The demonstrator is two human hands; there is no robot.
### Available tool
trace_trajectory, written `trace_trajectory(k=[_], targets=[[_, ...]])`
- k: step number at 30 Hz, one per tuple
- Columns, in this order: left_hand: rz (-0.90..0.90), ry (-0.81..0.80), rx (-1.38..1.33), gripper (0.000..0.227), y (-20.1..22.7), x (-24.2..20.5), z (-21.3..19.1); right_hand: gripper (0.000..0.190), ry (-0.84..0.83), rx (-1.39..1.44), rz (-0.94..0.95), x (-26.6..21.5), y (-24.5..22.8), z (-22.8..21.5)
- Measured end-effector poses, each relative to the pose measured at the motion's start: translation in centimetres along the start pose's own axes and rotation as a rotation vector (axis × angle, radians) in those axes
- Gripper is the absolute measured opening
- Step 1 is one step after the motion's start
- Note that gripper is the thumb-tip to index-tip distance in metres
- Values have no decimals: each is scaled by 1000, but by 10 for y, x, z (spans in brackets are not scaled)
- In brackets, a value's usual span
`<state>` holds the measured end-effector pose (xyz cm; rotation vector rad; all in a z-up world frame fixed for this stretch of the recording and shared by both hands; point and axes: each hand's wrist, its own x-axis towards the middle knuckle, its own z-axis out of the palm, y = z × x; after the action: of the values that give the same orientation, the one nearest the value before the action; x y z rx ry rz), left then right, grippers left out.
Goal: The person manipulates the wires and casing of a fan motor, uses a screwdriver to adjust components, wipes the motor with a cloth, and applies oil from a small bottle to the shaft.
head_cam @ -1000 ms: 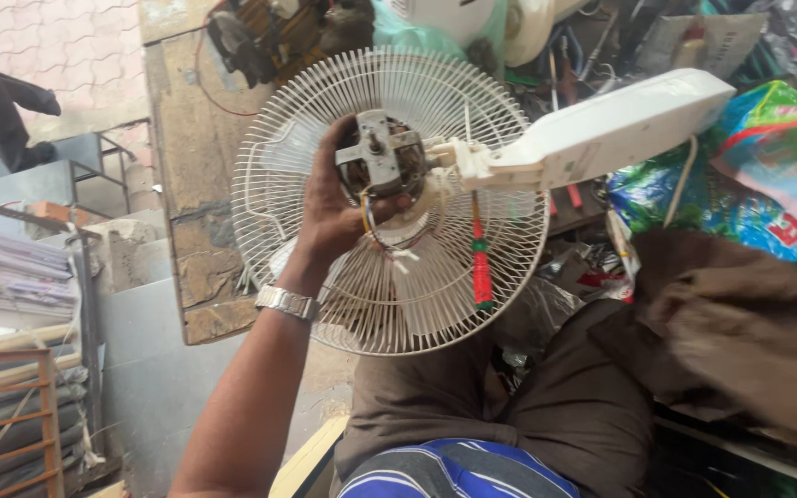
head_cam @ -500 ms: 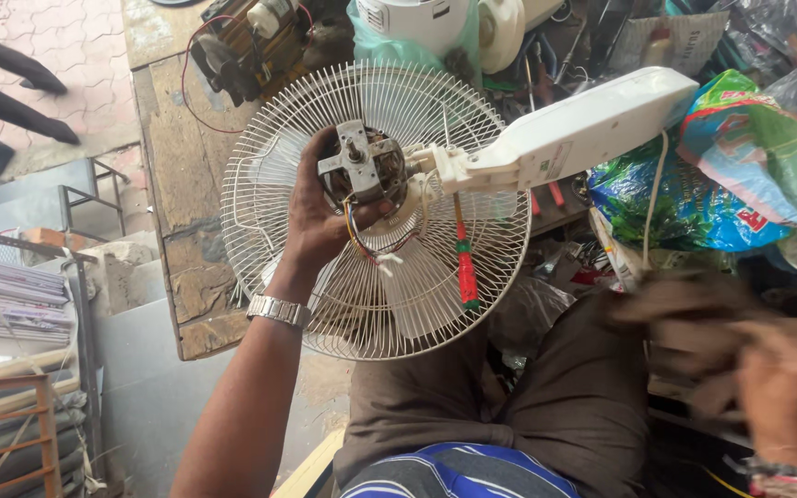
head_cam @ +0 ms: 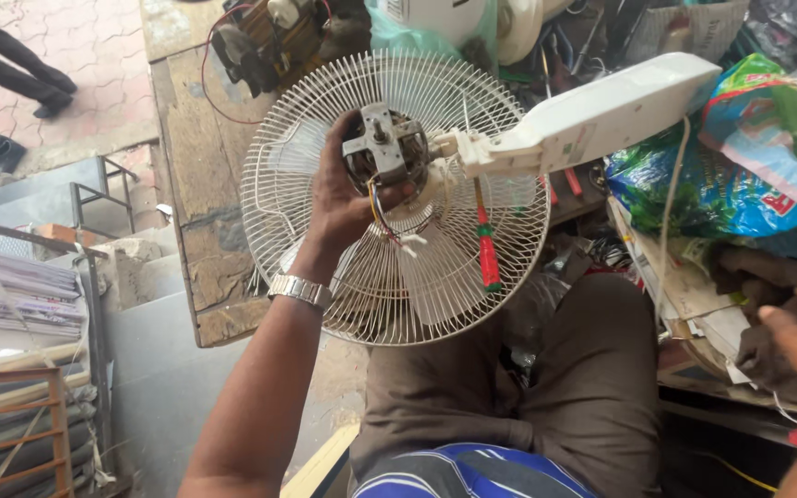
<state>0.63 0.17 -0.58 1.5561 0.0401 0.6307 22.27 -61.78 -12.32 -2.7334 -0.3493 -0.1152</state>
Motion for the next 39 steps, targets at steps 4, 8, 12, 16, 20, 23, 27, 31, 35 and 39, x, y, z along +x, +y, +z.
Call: trace_trajectory(k=[4,8,12,16,20,23,27,31,35,39], targets=[[0,4,32,111,3,0,0,43,-101,354,103,-19,-80,-35],[-31,-16,18,111,5,4,2,34,-10,296,58,-23,-186,-76],[-46,-6,33,113,7,8,6,20,206,185,-425,34,-235,-81],[-80,16,50,116,8,3,11,16,260,315,-497,176,-219,-50],[-248,26,-438,121,7,5,35,12,219,-242,-612,340,-166,-33],[-20,57,154,113,12,-2,35,24,-171,-92,-350,387,-162,-7],[-68,45,139,110,16,0,34,48,-374,-390,-264,398,-187,19],[-66,46,239,108,23,-1,35,61,-506,-33,-215,389,-209,35],[-72,65,263,110,25,0,34,58,-377,70,-224,388,-205,40],[-47,28,156,112,16,-2,30,56,-209,269,-234,364,-204,35]])
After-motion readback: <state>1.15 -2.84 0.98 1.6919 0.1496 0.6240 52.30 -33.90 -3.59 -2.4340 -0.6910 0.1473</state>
